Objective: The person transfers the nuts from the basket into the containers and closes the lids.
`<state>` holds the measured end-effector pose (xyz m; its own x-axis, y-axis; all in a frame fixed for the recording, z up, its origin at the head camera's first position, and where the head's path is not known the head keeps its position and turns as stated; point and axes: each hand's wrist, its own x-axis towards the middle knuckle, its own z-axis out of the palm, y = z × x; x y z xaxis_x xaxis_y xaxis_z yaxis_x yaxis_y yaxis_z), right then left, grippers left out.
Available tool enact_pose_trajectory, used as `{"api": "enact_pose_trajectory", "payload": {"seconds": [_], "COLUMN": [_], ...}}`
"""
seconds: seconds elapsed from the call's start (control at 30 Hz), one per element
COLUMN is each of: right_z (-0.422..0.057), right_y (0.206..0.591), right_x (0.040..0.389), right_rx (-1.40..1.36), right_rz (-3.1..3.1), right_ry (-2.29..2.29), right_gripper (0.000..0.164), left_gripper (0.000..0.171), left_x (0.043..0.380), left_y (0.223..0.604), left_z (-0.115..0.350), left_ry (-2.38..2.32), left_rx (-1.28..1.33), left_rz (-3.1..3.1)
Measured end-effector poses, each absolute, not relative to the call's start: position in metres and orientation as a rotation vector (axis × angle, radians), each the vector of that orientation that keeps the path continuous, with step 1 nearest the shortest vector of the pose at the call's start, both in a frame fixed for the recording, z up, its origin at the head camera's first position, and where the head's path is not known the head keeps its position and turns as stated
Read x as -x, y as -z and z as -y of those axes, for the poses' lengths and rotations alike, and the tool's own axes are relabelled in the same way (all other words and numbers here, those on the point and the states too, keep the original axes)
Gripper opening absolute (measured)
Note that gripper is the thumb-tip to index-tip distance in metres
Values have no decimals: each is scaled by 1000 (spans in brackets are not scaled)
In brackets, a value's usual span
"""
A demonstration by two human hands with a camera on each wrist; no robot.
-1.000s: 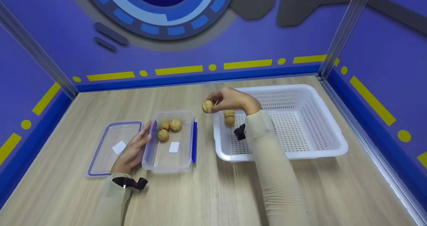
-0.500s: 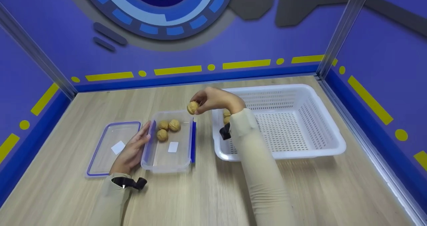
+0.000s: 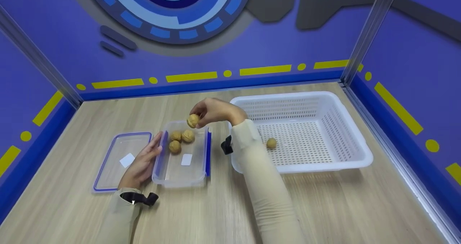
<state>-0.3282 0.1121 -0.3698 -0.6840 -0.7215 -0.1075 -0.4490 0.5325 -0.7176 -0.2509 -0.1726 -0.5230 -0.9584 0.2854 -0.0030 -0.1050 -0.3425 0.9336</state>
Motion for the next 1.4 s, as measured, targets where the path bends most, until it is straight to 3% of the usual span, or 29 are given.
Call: {"api": "enact_pose_trajectory", "payload": {"seconds": [0.93,1.4], "right_z": [-68,-54], "right_y": [415,426], "right_x": [327,324], "right_rx": [921,754], "right_rz": [-2364,-2404], "right_ry": [1017,904], "right_gripper": [40,38], "left_gripper": [67,66], "left_x": [252,252], "left_y": [524,523], "left_z": [173,173], "left_ry": [-2361,-2383], "left_rx": [-277,-269], "left_rz": [-1628,-1615]}}
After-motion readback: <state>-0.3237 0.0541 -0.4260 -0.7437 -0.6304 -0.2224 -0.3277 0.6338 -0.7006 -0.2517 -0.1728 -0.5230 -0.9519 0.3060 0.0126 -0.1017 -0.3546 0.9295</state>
